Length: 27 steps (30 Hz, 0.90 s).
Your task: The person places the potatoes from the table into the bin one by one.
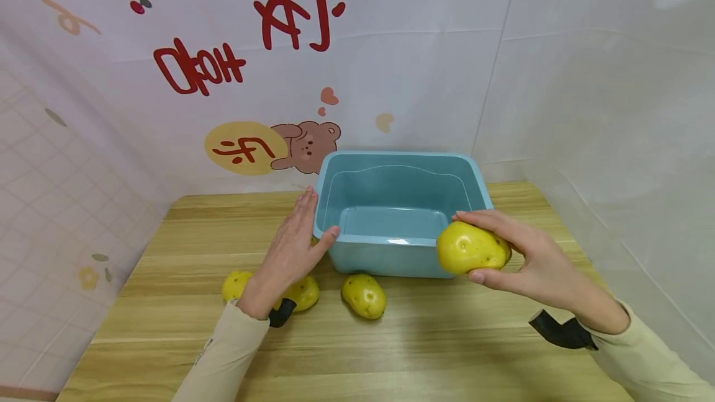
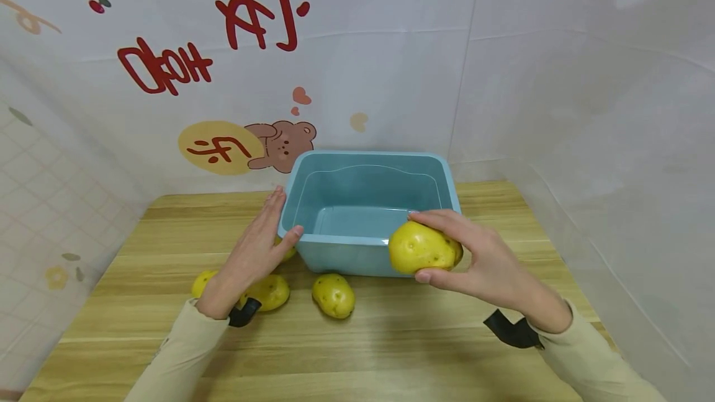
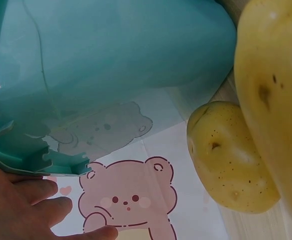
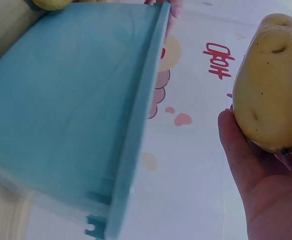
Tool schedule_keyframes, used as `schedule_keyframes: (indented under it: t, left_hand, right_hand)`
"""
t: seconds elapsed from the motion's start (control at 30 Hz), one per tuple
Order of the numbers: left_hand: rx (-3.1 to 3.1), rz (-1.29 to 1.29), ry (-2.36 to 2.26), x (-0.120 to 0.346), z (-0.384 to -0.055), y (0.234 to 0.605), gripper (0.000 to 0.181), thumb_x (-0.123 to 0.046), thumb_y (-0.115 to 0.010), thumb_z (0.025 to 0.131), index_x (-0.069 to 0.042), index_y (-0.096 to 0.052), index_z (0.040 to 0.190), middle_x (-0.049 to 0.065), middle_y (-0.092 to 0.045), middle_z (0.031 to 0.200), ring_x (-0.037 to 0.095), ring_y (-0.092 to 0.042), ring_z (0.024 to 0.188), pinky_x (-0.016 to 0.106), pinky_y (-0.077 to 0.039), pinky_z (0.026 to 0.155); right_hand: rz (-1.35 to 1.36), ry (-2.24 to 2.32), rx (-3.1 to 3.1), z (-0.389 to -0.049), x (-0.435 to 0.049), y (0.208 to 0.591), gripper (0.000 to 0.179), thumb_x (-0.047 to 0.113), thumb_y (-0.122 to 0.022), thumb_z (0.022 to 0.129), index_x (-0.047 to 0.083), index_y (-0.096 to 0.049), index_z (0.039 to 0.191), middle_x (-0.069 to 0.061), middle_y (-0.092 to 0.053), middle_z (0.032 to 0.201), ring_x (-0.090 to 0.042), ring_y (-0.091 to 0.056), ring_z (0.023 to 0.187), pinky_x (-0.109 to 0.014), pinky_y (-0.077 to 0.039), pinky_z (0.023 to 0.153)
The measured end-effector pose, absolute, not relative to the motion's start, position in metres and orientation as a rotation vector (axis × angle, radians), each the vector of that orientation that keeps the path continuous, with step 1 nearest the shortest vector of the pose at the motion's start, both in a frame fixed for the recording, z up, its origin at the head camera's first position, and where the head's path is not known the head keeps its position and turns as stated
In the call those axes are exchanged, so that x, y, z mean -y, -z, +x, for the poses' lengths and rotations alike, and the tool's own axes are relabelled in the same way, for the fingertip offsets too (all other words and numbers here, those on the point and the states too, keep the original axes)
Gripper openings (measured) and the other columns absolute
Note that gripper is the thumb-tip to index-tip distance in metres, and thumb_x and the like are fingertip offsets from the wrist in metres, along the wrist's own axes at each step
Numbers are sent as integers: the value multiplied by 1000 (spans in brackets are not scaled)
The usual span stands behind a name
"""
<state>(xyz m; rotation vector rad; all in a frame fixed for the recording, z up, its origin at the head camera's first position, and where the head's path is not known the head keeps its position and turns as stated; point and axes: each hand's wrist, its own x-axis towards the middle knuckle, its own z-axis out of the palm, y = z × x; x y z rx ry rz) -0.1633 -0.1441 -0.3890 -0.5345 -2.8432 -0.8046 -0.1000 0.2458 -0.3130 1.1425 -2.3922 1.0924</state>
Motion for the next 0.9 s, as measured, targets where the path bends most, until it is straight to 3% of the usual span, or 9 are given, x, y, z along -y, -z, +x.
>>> schedule_keyframes:
  t: [0.17,0.37,0.63,0.9]
  left_hand:
    - [2841,-530,803,144,-163,388,90,-62,-42,105,-1,-14,165,14,-11,173,32,-11,159,64,-26,119]
    - [2851,-532,809,145,-162,388,89,-62,-42,105,-2,-14,165,12,-8,173,31,-9,159,64,-24,120]
    - [2850,-536,812,145,-162,388,89,-61,-43,106,-2,-13,165,11,-8,173,30,-9,159,64,-25,120]
    - [2851,-540,817,146,-162,387,88,-59,-44,106,-2,-13,165,11,-8,173,30,-10,159,63,-25,120]
  right_hand:
    - [1122,-1121,2427,-112,-242,299,86,-6,-91,69,8,-58,147,-4,-64,138,-13,-61,121,-18,-50,94]
    - [1127,-1208,2408,-130,-237,283,83,-10,-87,73,8,-57,148,-3,-66,135,-14,-66,102,-20,-56,81]
    - [1054,-1170,2500,-149,-230,272,75,0,-85,83,17,-56,150,3,-66,127,-13,-62,94,-19,-52,77]
    - [970,-1156,2589,-169,-221,266,69,10,-83,88,23,-56,150,1,-64,134,-15,-59,97,-20,-51,77]
